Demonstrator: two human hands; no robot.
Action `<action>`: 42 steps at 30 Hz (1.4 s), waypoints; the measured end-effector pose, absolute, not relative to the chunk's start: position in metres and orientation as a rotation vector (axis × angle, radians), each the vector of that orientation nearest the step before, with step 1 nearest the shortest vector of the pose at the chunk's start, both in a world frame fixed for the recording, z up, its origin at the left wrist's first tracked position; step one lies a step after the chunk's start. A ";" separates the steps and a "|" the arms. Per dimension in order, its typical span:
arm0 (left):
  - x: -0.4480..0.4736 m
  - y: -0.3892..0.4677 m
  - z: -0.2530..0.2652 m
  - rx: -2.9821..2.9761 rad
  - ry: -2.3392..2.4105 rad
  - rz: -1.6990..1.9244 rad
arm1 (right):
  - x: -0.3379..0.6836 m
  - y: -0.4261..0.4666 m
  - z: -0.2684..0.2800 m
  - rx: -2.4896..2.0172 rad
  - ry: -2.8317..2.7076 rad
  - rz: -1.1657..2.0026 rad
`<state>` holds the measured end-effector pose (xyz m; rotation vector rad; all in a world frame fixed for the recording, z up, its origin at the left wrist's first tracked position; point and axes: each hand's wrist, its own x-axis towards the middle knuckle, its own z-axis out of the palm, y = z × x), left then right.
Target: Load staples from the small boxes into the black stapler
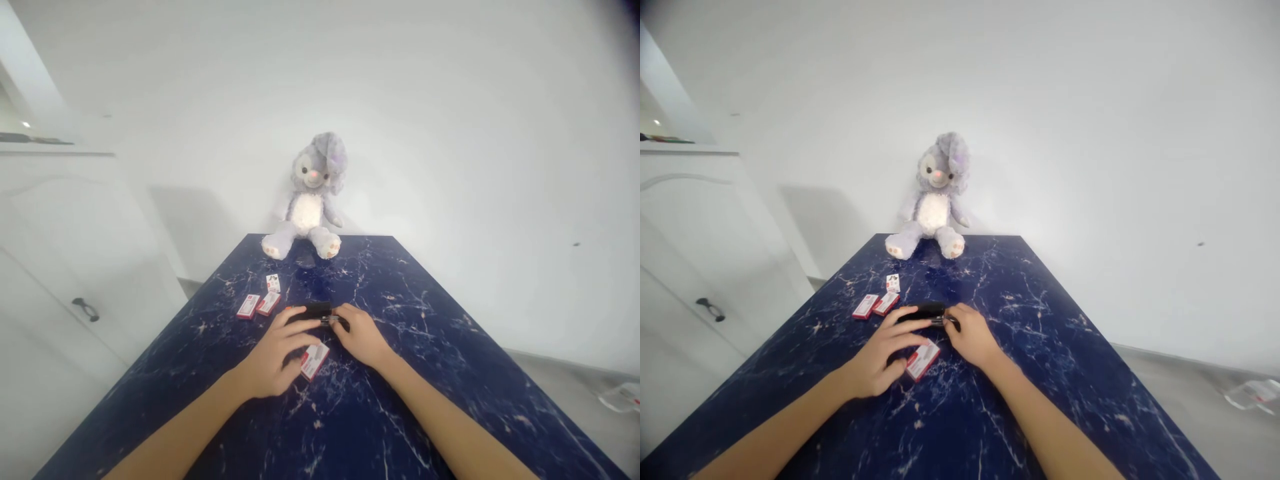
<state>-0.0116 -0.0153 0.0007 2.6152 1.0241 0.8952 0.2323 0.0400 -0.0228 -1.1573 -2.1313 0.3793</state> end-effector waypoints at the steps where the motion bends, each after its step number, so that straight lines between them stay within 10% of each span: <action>1: -0.013 -0.011 -0.003 2.589 1.103 0.985 | 0.232 0.040 -0.023 -1.161 -2.132 0.376; 42: -0.037 0.025 -0.022 2.172 1.605 1.044 | 0.271 0.059 -0.023 -1.102 -2.186 0.452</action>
